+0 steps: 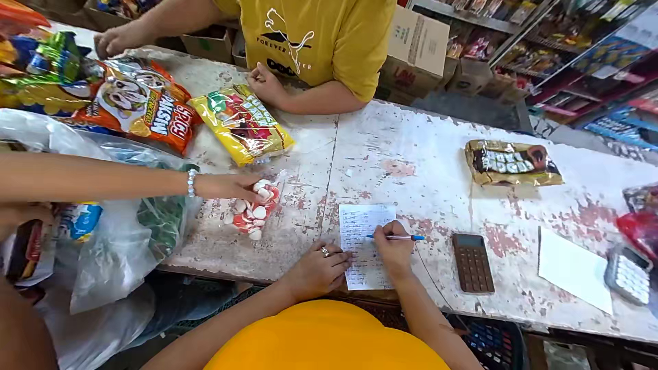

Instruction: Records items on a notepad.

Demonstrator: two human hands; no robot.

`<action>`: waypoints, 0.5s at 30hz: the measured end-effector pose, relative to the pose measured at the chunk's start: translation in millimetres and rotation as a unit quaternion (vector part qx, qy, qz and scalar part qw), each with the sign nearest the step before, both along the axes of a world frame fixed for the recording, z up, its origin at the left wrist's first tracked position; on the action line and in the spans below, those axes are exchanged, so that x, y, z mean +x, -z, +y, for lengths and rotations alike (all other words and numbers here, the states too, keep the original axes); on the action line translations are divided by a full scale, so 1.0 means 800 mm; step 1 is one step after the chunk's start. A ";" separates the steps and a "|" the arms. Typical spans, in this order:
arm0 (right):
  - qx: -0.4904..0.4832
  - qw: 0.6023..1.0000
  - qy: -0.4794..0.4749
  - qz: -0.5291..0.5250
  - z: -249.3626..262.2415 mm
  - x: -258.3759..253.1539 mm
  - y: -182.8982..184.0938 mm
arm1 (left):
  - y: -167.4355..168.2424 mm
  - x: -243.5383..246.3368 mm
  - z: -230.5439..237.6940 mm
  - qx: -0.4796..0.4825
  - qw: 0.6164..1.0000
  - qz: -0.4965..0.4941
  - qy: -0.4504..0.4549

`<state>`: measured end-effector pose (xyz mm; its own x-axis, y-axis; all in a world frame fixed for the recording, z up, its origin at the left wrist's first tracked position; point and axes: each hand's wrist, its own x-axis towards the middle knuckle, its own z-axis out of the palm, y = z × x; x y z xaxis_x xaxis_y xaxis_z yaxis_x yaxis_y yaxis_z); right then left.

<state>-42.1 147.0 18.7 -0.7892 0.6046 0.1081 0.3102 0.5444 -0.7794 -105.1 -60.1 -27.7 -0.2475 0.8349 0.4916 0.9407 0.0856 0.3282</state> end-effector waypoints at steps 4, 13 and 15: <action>-0.007 1.000 0.013 0.001 -0.002 -0.003 -0.002 | 0.003 -0.001 0.002 0.016 1.000 0.009 -0.001; -0.089 0.994 -0.009 0.061 -0.005 -0.004 0.007 | 0.003 -0.006 -0.002 0.001 1.000 -0.002 0.005; -0.092 0.993 -0.034 0.063 -0.020 -0.002 0.009 | 0.001 -0.005 -0.004 -0.005 1.000 -0.011 0.008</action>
<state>-43.8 131.4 11.4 -0.8164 0.5687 0.1006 0.1719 0.4056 -0.8978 -109.0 -63.5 -28.7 -0.2451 0.8436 0.4778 0.9346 0.0745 0.3479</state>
